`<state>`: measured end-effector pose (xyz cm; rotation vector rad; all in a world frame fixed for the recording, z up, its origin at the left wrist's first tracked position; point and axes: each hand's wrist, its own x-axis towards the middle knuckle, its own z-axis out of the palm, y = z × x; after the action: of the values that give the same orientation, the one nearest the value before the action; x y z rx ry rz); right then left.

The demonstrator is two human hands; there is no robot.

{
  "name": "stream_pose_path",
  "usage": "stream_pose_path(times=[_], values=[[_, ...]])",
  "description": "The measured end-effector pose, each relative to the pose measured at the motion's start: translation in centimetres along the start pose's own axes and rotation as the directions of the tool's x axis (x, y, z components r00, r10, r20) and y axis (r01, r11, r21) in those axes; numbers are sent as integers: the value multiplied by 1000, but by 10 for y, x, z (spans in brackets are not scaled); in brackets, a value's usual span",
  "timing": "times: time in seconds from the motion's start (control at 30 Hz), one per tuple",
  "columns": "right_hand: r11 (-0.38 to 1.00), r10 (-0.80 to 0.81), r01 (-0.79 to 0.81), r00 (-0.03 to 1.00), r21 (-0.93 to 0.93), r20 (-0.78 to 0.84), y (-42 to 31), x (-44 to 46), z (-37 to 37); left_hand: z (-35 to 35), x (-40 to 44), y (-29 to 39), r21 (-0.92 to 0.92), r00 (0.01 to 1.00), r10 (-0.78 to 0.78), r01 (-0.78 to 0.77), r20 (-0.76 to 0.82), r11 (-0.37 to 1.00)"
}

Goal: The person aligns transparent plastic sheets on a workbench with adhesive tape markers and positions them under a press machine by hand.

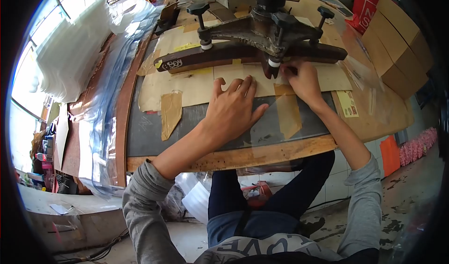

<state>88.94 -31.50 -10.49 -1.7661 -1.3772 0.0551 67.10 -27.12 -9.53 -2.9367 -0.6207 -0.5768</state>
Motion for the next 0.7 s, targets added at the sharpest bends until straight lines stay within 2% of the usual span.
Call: stream_pose_path(times=[0.07,0.17,0.27,0.37,0.47,0.5,0.7], values=[[986,-142,142,990,-91,4,4,-3,0,2,6,-4,0,1000,-20,20,14,1000],[902,-285,308,951,-302,120,-7,-11,-11,2,6,-3,-20,996,-59,60,60,998],[859,-303,361,930,-364,207,-8,-20,-14,5,4,-5,-80,999,-49,47,-20,996],[801,-291,391,916,-453,276,-11,-21,-16,2,9,-11,-129,1000,-3,5,13,992],[768,-343,430,902,-474,263,-9,-23,-16,1,10,-13,-136,990,-27,46,141,990],[772,-346,430,902,-468,258,-10,-25,-17,3,10,-14,-107,998,-4,10,62,994],[761,-345,413,911,-500,226,-18,-31,-19,4,10,-12,-97,996,-5,13,85,995]])
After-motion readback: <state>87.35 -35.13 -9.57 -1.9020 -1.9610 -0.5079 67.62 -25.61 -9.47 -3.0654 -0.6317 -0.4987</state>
